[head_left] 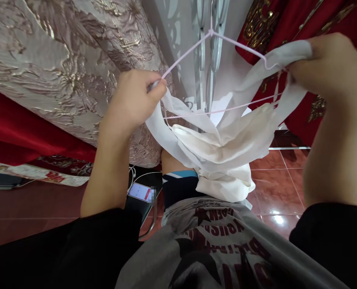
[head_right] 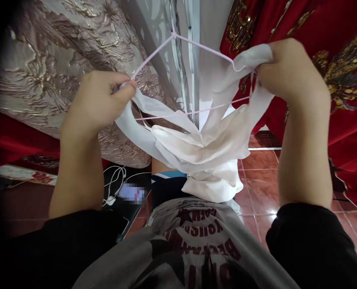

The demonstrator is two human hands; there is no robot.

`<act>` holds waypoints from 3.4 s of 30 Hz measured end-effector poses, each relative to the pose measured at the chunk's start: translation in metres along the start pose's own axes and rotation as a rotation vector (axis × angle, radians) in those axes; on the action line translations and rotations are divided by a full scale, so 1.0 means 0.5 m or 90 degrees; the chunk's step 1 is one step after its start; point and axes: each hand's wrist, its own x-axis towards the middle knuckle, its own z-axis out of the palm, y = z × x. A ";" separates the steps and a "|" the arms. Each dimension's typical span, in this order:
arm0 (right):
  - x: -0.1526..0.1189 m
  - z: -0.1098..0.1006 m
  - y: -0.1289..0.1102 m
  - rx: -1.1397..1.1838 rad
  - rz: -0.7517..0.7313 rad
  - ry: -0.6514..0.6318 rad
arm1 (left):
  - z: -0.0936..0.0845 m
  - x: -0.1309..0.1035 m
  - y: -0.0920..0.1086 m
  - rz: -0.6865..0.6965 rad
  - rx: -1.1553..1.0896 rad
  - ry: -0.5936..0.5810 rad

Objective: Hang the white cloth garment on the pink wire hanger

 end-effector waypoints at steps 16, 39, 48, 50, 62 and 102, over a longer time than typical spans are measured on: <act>-0.116 0.090 0.032 0.147 -0.208 -0.206 | 0.067 0.006 -0.029 -0.027 -0.257 0.103; -0.127 0.365 0.181 -0.051 -0.435 0.178 | 0.259 -0.169 0.069 -0.026 -0.616 0.406; -0.146 0.327 0.170 0.015 -0.423 0.109 | 0.142 -0.121 0.097 -0.023 -0.765 0.340; -0.152 0.329 0.164 0.022 -0.434 0.109 | 0.117 -0.104 0.085 -0.023 -0.830 0.357; -0.143 0.355 0.169 0.028 -0.447 0.134 | 0.148 -0.150 0.020 -0.023 -0.926 0.384; -0.028 0.275 0.281 0.148 -0.241 0.385 | 0.263 -0.145 0.063 -0.098 -1.042 0.269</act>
